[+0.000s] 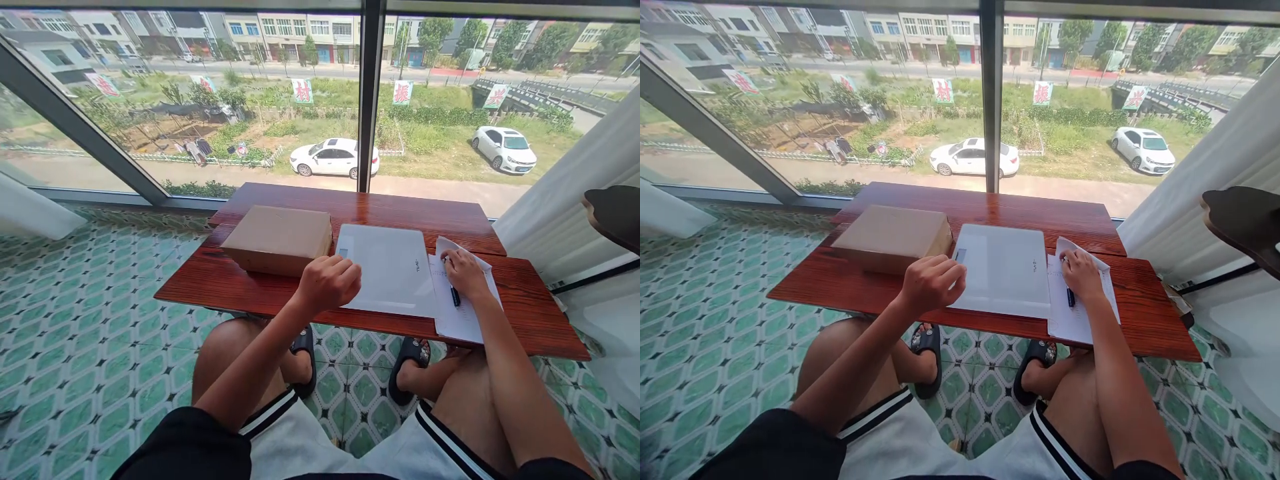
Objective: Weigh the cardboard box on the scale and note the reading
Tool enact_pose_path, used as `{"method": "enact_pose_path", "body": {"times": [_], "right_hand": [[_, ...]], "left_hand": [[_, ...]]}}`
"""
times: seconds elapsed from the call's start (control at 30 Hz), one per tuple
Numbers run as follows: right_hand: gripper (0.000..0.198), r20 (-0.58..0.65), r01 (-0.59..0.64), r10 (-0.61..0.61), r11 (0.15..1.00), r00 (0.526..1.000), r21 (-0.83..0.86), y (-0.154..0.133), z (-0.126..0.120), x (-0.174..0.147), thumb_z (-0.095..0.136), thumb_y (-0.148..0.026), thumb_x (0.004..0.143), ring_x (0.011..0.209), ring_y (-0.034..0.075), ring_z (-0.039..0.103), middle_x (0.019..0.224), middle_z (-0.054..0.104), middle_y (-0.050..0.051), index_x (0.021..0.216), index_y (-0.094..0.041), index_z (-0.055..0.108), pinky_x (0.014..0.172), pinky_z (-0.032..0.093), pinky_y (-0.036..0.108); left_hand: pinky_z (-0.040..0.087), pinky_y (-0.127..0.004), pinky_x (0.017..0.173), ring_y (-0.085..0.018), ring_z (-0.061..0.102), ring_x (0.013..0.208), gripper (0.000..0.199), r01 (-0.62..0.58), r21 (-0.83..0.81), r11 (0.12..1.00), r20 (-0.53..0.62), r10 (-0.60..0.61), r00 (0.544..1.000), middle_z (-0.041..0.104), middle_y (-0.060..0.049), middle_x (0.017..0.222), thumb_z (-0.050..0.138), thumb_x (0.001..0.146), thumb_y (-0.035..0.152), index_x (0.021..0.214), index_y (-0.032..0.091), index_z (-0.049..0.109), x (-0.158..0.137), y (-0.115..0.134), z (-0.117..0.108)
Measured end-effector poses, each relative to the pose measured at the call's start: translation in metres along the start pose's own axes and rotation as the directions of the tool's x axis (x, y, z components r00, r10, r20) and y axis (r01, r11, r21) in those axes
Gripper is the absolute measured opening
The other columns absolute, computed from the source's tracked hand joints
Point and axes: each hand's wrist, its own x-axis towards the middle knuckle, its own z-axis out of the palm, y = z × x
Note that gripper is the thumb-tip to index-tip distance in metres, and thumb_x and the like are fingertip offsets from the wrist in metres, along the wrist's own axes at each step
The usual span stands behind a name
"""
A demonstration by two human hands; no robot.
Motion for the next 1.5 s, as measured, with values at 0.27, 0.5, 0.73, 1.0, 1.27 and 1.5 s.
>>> {"method": "enact_pose_path", "body": {"times": [0.27,0.5,0.73,1.0,1.27,1.5], "right_hand": [[0.034,-0.221,0.008,0.001,0.999,0.975,0.039,-0.004,0.0,-0.001,0.038,-0.033,0.094,0.104,0.032,0.056,0.102,0.06,0.014,0.111,-0.019,0.064,0.097,0.046,0.048],[0.033,-0.406,0.062,-0.024,0.995,0.914,0.081,-0.038,-0.012,-0.006,0.036,-0.036,0.098,0.103,0.03,0.056,0.102,0.061,0.014,0.111,-0.018,0.06,0.099,0.045,0.047],[0.03,-0.352,0.204,-0.117,0.954,0.928,0.22,-0.108,-0.028,-0.009,0.039,-0.035,0.098,0.101,0.027,0.058,0.105,0.061,0.013,0.119,-0.02,0.052,0.099,0.045,0.046],[0.06,-0.085,0.16,-0.138,0.74,0.987,0.653,-0.217,-0.042,-0.008,0.047,-0.053,0.096,0.126,0.029,0.055,0.136,0.057,0.016,0.146,-0.021,0.042,0.103,0.051,0.052],[0.098,0.317,-0.158,-0.232,0.521,0.92,0.839,-0.288,-0.028,-0.005,0.06,-0.074,0.082,0.148,0.032,0.037,0.163,0.031,0.014,0.158,-0.021,0.026,0.118,0.042,0.052],[0.074,0.232,-0.047,-0.385,0.432,0.893,0.901,-0.306,-0.017,-0.006,0.062,-0.057,0.09,0.132,0.024,0.056,0.147,0.054,0.009,0.151,-0.024,0.036,0.114,0.046,0.043]], "left_hand": [[0.029,-0.031,0.057,-0.012,0.048,0.059,0.021,0.195,0.004,0.981,0.04,-0.195,0.98,0.056,0.001,0.059,0.051,0.087,0.014,0.067,0.02,0.056,-0.007,-0.026,-0.006],[0.034,-0.03,0.06,-0.015,0.058,0.064,0.017,0.488,0.056,0.871,-0.022,-0.487,0.873,0.063,-0.001,0.066,0.048,0.09,0.019,0.082,0.021,0.063,-0.013,-0.071,-0.027],[0.048,-0.032,0.08,-0.018,0.063,0.076,0.03,0.783,0.037,0.621,-0.098,-0.778,0.621,0.069,-0.003,0.086,0.046,0.09,0.024,0.118,0.019,0.055,-0.032,-0.116,-0.053],[0.047,-0.047,0.103,-0.033,0.058,0.12,0.044,0.873,0.1,0.478,0.006,-0.878,0.479,0.066,-0.014,0.125,0.051,0.086,0.031,0.129,0.019,0.056,-0.05,-0.137,-0.058],[0.048,-0.057,0.101,-0.042,0.059,0.124,0.066,0.928,0.252,0.275,0.313,-0.93,0.191,0.058,-0.024,0.14,0.043,0.09,0.048,0.147,0.015,0.044,-0.07,-0.153,-0.047],[0.05,-0.053,0.094,-0.041,0.067,0.111,0.066,0.876,0.375,0.304,0.453,-0.884,0.113,0.067,-0.026,0.126,0.039,0.091,0.055,0.139,0.012,0.052,-0.069,-0.156,-0.043]]}}
